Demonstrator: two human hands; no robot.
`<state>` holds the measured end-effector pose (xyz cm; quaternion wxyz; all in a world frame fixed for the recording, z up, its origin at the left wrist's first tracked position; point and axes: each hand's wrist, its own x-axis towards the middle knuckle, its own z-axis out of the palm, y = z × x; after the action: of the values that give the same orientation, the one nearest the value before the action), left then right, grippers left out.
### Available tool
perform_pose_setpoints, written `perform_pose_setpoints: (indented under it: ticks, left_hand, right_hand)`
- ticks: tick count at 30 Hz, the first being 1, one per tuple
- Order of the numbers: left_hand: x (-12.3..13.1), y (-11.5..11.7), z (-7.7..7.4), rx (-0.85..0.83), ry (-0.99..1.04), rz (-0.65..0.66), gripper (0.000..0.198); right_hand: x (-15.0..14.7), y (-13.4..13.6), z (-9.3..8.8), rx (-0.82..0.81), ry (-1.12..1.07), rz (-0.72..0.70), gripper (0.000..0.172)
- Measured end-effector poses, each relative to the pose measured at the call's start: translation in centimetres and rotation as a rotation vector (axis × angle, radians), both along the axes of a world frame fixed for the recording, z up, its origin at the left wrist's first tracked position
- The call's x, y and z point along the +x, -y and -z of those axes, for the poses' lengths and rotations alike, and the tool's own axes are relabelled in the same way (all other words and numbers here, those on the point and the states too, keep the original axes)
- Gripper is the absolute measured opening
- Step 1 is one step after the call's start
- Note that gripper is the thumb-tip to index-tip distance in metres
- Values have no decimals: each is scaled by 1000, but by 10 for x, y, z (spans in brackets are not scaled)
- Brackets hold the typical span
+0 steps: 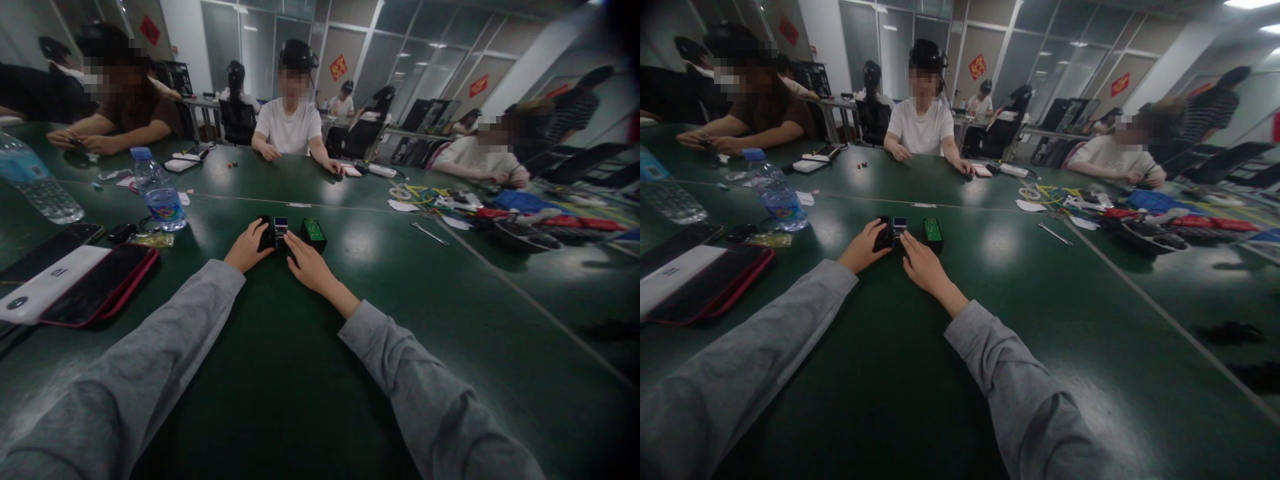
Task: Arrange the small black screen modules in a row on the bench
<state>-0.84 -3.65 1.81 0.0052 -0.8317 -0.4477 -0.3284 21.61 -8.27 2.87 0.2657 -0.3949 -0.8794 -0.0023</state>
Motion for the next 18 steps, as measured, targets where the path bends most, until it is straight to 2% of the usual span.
perform_pose_setpoints:
  ticks: [18]
  left_hand:
    - [1, 0, 0, 8, 6, 10, 66]
  right_hand:
    - [-1, 0, -1, -8, -1, 0, 60]
